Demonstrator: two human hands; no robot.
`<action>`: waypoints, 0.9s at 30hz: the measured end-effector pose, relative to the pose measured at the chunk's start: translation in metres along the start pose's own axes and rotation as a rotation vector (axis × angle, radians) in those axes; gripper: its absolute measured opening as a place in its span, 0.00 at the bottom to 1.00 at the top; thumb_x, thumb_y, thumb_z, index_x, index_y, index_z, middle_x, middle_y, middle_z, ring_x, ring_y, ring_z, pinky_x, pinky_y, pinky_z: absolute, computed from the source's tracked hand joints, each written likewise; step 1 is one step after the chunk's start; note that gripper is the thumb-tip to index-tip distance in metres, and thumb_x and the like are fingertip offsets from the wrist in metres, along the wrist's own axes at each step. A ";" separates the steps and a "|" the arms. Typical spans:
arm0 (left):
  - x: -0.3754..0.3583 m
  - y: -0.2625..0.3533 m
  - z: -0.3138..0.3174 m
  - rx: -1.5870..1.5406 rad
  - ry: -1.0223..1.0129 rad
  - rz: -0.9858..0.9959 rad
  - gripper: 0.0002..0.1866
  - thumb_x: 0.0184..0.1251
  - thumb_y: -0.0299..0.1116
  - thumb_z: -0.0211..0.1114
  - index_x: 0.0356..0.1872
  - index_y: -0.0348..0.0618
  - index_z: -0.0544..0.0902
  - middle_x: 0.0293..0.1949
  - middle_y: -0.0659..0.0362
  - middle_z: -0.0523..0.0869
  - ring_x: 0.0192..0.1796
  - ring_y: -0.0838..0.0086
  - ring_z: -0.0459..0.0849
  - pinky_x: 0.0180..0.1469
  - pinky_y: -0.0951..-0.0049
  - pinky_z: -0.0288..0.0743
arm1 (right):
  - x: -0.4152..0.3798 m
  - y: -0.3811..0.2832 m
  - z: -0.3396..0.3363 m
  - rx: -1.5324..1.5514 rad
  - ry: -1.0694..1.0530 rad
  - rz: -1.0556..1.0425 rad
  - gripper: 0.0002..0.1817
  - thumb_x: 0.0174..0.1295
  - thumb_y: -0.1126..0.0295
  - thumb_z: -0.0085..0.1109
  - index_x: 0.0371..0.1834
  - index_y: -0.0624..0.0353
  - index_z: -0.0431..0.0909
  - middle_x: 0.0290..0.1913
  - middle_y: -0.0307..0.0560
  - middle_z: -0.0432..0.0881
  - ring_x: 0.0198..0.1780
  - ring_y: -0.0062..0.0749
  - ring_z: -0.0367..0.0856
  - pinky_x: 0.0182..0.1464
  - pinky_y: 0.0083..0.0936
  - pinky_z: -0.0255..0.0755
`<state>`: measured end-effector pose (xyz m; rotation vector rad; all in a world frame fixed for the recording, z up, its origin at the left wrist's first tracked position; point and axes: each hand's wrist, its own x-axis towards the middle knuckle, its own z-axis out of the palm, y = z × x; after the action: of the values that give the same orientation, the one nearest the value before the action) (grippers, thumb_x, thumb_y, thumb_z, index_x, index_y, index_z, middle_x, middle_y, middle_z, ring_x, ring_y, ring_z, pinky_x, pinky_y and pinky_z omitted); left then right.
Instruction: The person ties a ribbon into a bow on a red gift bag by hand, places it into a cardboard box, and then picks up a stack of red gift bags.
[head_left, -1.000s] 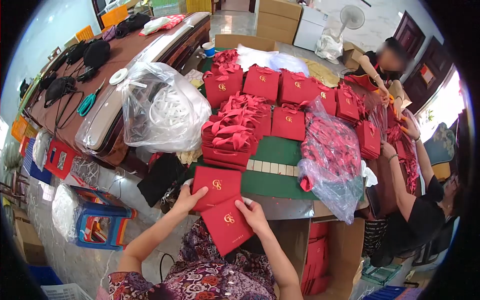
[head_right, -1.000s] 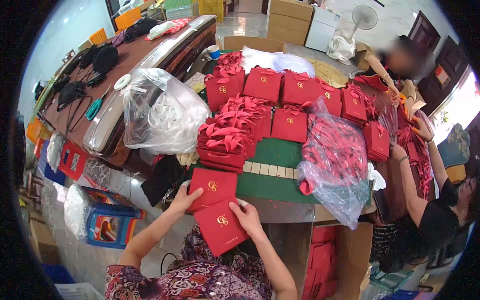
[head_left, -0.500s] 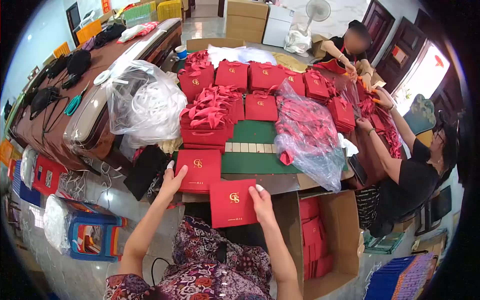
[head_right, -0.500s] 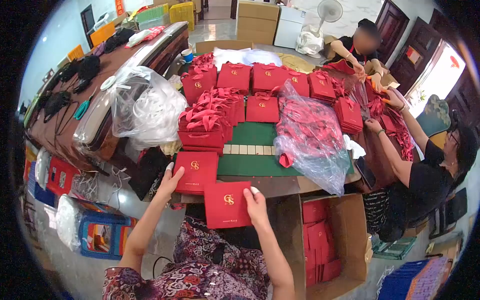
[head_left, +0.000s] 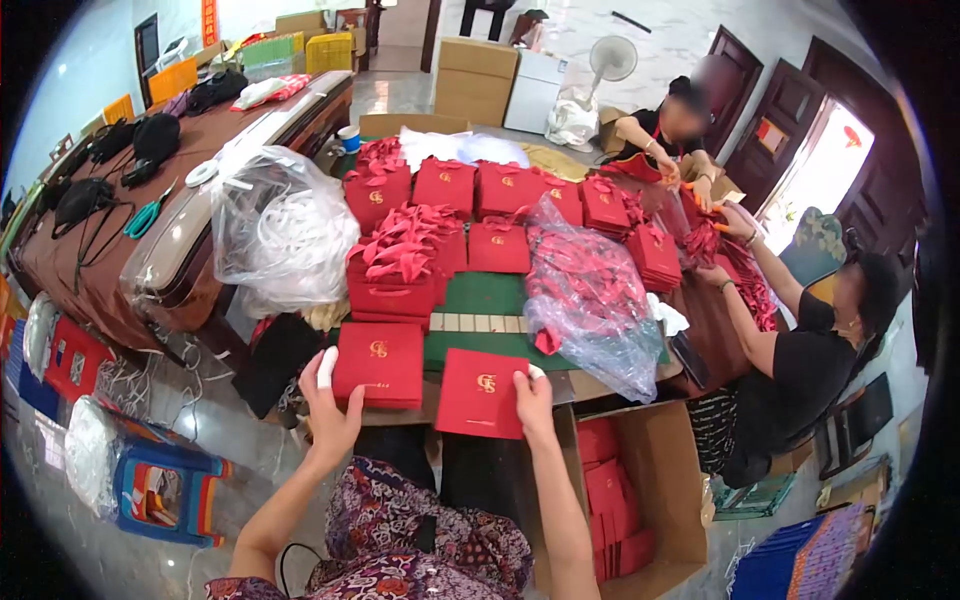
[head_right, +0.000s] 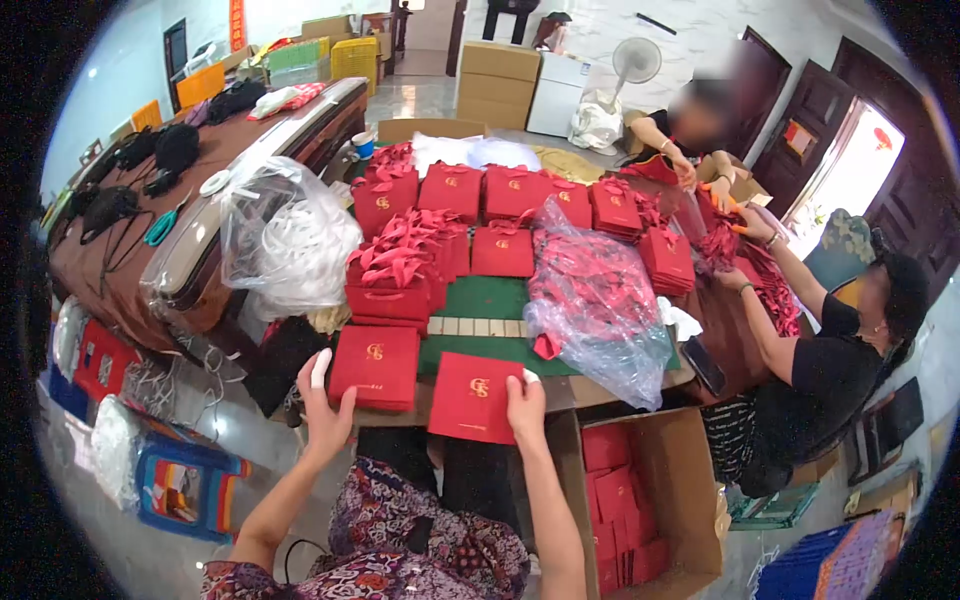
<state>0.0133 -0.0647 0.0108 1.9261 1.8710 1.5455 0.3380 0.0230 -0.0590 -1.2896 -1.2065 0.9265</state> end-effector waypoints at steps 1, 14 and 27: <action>0.000 0.015 -0.003 -0.005 0.001 0.055 0.35 0.61 0.24 0.68 0.71 0.39 0.66 0.66 0.43 0.67 0.68 0.50 0.67 0.71 0.57 0.59 | 0.004 0.004 0.004 -0.040 -0.014 -0.006 0.14 0.72 0.72 0.54 0.58 0.66 0.76 0.48 0.42 0.85 0.48 0.21 0.80 0.52 0.21 0.74; -0.053 0.058 0.073 -0.402 -0.561 0.312 0.27 0.54 0.23 0.71 0.58 0.49 0.82 0.60 0.50 0.73 0.62 0.50 0.73 0.63 0.55 0.70 | 0.036 -0.024 -0.044 -0.863 0.255 -0.333 0.15 0.65 0.69 0.60 0.54 0.61 0.80 0.46 0.58 0.78 0.48 0.58 0.75 0.51 0.48 0.70; 0.039 0.120 0.174 -0.471 -0.565 0.114 0.31 0.61 0.31 0.70 0.66 0.40 0.71 0.60 0.43 0.72 0.63 0.46 0.72 0.65 0.56 0.69 | 0.119 -0.010 -0.082 -0.704 0.141 -0.301 0.26 0.62 0.61 0.67 0.59 0.65 0.75 0.52 0.62 0.77 0.53 0.59 0.76 0.56 0.45 0.71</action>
<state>0.2047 0.0331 0.0221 1.9766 1.0797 1.1482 0.4379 0.1218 -0.0254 -1.6156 -1.6295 0.1763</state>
